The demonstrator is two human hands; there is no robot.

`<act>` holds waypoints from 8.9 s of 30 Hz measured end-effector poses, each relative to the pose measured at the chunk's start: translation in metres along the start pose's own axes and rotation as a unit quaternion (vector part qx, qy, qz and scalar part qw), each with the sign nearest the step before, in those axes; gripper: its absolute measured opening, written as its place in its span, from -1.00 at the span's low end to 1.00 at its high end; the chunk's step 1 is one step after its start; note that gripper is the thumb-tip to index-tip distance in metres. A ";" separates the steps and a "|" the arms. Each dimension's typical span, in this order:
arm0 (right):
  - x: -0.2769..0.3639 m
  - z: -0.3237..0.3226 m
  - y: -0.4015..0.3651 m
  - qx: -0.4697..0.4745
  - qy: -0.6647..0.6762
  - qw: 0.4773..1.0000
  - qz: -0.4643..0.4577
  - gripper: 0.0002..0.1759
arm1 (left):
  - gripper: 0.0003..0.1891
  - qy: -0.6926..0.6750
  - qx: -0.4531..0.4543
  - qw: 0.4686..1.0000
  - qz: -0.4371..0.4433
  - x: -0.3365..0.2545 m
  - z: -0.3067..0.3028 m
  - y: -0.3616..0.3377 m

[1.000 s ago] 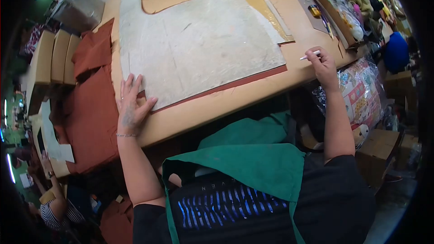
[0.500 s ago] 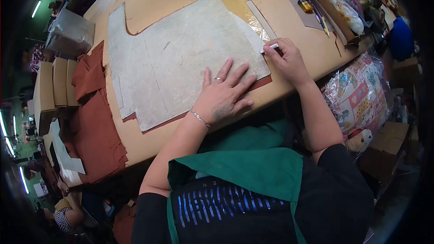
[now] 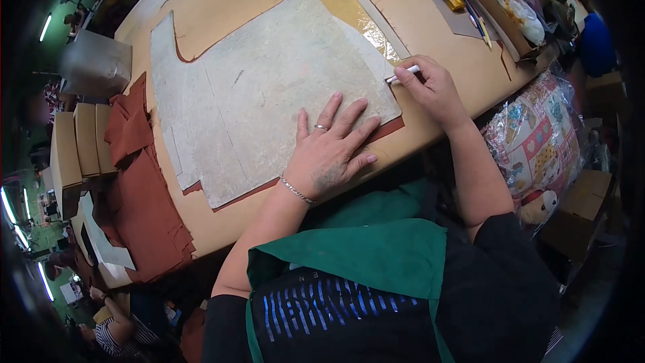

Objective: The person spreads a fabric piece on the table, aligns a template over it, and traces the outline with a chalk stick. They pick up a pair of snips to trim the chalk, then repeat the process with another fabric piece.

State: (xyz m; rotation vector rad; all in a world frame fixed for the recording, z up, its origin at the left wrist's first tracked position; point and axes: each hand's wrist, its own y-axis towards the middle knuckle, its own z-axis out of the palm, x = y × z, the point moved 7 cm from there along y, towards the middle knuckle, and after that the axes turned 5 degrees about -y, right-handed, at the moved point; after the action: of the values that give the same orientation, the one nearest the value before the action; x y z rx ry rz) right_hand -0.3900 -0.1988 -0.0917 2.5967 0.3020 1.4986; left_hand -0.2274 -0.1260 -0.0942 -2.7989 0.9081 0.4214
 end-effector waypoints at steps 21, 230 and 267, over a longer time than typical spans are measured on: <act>-0.006 -0.071 0.006 -0.109 -0.075 0.991 0.019 -0.76 | -0.49 -0.305 -0.021 0.952 0.029 0.024 -0.014 -0.003; -0.035 0.163 0.452 -0.042 0.090 0.993 -0.062 -0.70 | -0.59 -0.147 -0.090 0.978 -0.118 0.146 -0.062 0.126; -0.082 0.028 0.176 -0.037 0.565 0.808 0.161 -0.78 | -0.55 -0.643 -0.331 0.671 -0.163 0.283 -0.096 0.072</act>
State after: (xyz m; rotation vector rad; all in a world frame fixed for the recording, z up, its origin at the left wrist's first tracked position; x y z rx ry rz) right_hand -0.3867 -0.3891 -0.1378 1.3940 -0.1291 2.9310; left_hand -0.0309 -0.3620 -0.0980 -1.9815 -0.1587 2.5235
